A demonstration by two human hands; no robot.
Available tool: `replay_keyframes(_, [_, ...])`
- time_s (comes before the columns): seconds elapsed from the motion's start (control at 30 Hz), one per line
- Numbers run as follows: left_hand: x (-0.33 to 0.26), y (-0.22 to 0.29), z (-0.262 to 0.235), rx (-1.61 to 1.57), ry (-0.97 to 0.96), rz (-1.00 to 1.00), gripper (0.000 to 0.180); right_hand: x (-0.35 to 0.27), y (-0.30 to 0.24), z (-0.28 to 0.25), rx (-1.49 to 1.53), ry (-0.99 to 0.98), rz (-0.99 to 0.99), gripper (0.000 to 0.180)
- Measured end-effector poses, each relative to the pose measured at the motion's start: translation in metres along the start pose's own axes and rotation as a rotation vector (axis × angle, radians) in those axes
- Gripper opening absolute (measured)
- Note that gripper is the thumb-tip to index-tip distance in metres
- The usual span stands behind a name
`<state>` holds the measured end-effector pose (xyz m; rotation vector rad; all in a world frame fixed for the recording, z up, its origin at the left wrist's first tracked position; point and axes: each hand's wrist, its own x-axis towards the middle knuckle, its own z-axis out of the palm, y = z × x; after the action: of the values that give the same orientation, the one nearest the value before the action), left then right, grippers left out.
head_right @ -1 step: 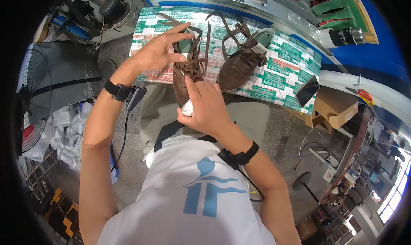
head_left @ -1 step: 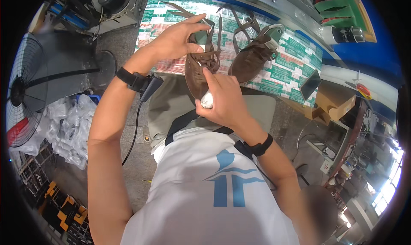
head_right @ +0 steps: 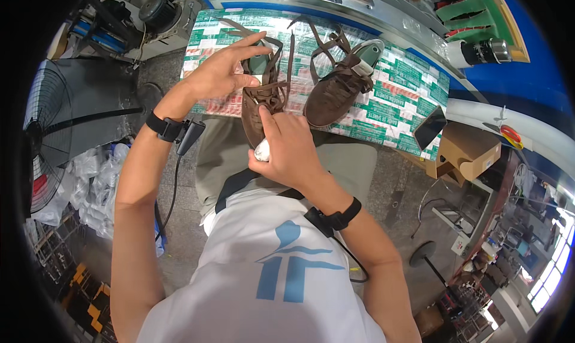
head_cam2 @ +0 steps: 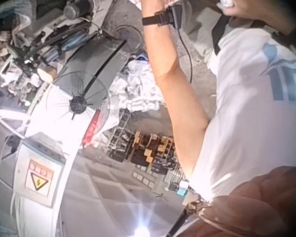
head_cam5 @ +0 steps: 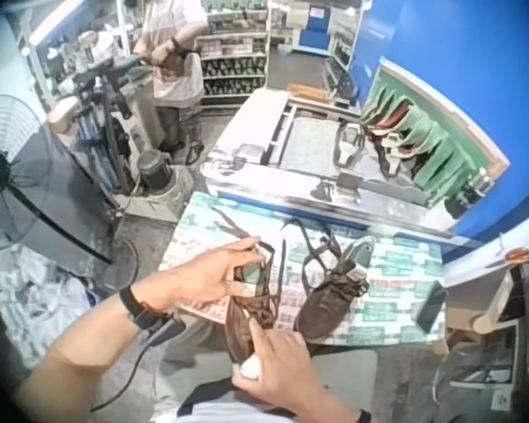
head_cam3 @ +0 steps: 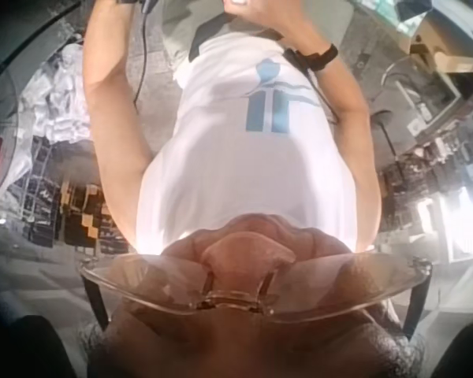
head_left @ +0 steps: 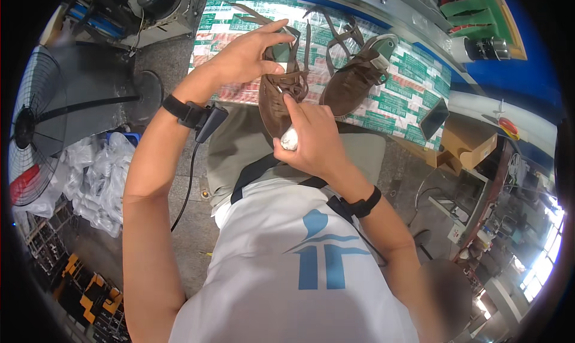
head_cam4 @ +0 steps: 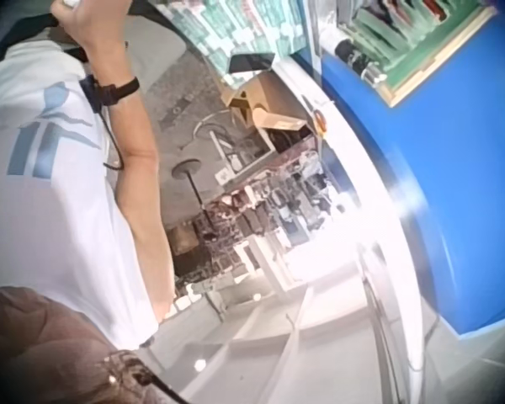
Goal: Lacing and preparing shoes in a finishing area.
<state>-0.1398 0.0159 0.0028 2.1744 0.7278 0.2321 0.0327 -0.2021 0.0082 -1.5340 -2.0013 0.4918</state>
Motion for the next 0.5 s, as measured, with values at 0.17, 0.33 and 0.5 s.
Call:
replay_keyframes(0.17, [-0.003, -0.001, 0.000, -0.010, 0.000, -0.004, 0.071, 0.004, 0.002, 0.005, -0.031, -0.026, 0.018, 0.087])
replay_keyframes(0.33, [-0.006, 0.000, -0.001, -0.006, 0.005, -0.009, 0.073, 0.008, 0.000, 0.007, 0.000, -0.009, 0.008, 0.082])
replay_keyframes(0.5, [-0.002, 0.003, 0.001, -0.076, -0.014, -0.053, 0.074, 0.004, -0.001, -0.003, 0.117, -0.036, 0.100, 0.080])
